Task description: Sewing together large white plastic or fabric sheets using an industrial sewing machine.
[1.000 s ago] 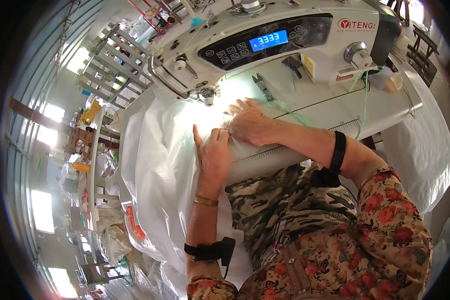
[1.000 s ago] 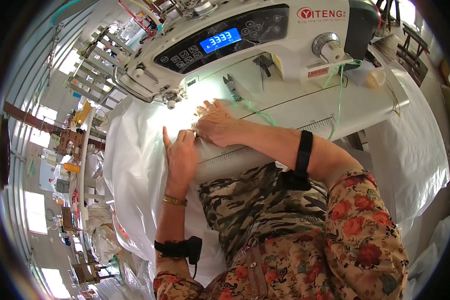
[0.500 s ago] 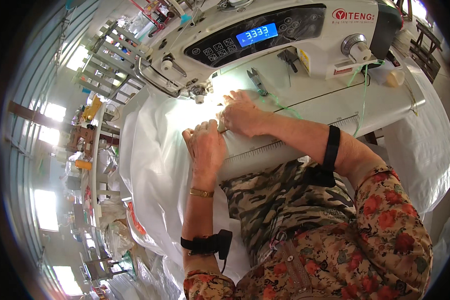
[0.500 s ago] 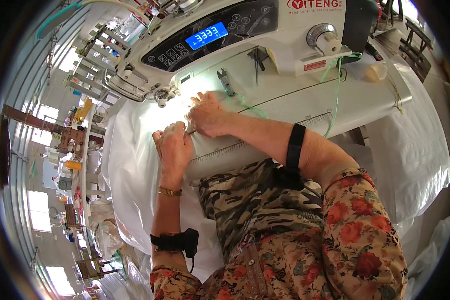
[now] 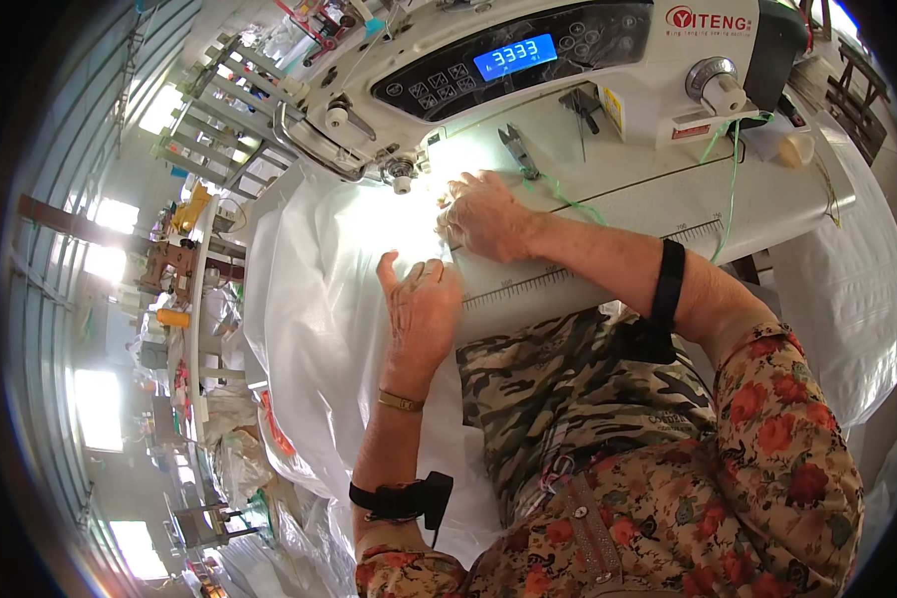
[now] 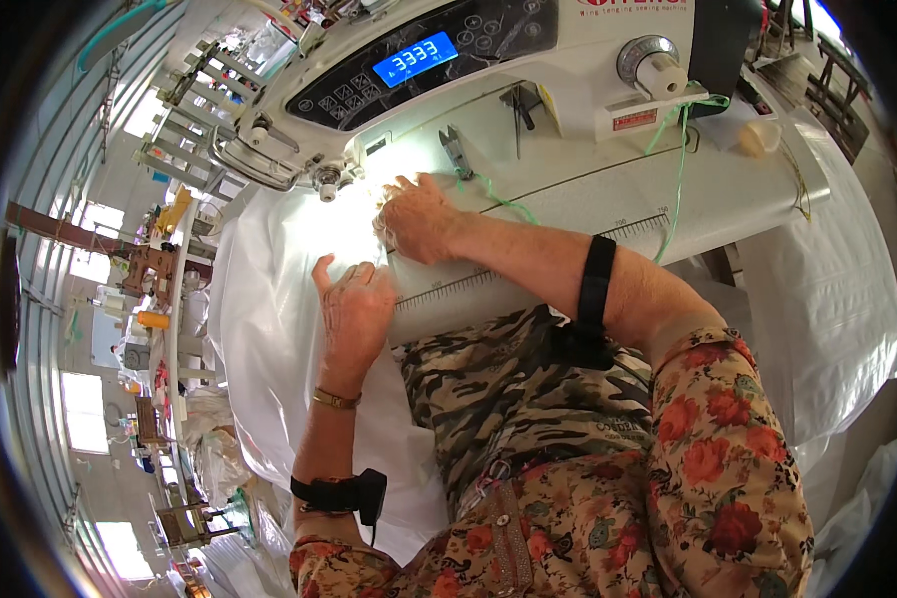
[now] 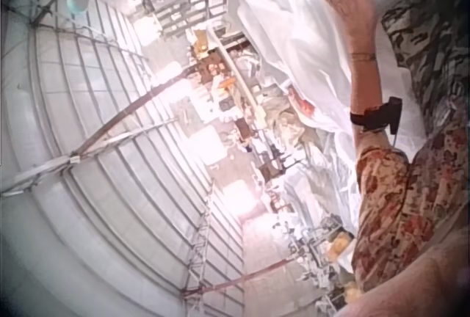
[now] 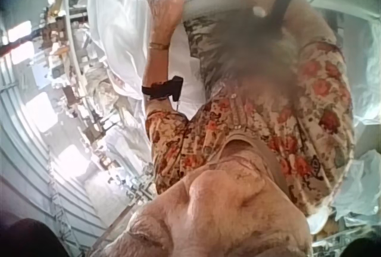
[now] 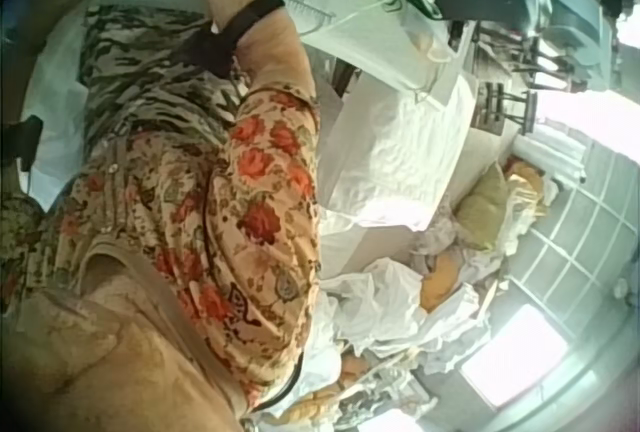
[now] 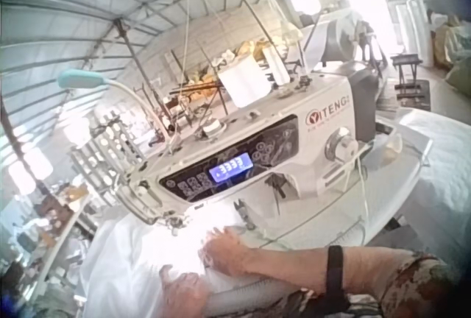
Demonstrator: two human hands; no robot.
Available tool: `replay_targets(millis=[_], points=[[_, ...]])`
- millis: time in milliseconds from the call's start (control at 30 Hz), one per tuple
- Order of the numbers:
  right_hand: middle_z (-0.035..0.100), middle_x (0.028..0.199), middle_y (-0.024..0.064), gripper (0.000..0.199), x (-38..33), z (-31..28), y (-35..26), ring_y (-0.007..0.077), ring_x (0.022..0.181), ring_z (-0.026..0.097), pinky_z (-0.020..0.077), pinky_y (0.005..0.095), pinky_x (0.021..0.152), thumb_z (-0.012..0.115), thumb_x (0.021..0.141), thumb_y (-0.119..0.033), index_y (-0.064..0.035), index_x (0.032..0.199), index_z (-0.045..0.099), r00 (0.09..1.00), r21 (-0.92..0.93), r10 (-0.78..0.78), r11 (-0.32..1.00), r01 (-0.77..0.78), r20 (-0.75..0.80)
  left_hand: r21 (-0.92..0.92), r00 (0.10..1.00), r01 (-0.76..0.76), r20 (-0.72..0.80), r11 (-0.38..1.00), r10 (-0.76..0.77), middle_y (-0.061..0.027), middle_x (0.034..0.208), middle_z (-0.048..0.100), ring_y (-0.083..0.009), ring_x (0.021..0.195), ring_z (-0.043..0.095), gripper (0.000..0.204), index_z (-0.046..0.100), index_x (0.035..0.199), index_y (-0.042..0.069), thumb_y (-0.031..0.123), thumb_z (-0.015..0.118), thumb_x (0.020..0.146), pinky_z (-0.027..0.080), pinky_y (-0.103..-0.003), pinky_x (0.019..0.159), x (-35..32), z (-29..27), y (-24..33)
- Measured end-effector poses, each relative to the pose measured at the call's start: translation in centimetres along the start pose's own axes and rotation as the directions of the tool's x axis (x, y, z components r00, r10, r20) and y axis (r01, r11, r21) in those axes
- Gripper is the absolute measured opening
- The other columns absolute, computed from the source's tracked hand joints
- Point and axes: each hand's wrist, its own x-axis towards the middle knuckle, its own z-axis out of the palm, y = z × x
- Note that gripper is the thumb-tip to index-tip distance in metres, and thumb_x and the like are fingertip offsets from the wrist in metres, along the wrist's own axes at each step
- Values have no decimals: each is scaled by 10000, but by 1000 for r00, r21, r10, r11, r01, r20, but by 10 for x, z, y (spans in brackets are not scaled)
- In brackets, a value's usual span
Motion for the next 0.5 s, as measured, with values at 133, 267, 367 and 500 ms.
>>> replay_targets(millis=[133,267,367,500], points=[[668,1136,123,248,-4,0,-3,317,1213,535,332,516,1066,583,842,-159,-110,1047,713,998,-84,-67,994,68,18,-89,998,-45,-55,995,40,-88,750,601,-232,788,626,48,644,847,47,75,605,847,353,-481,1009,-1,4,-3],[670,1140,127,270,-5,-3,-8,315,1256,515,307,540,1105,594,838,-174,-92,1070,706,998,-136,-40,990,47,56,-112,1000,-8,6,994,8,-91,762,619,-243,820,638,56,641,850,39,77,599,855,356,-468,1003,0,12,-11],[675,1123,142,274,-4,-5,-9,315,1262,516,303,548,1110,596,845,-190,-78,1070,706,998,-120,-24,992,30,54,-126,999,27,-27,992,-31,-101,789,646,-243,843,648,74,655,859,30,77,597,857,358,-464,1001,6,24,-20],[681,1106,166,287,-3,-8,-10,322,1239,537,290,565,1115,582,863,-215,-35,1053,701,989,-159,-36,986,59,140,-115,995,65,-67,991,-73,-126,796,669,-260,837,654,97,675,856,25,83,599,869,362,-469,999,19,37,-32]])
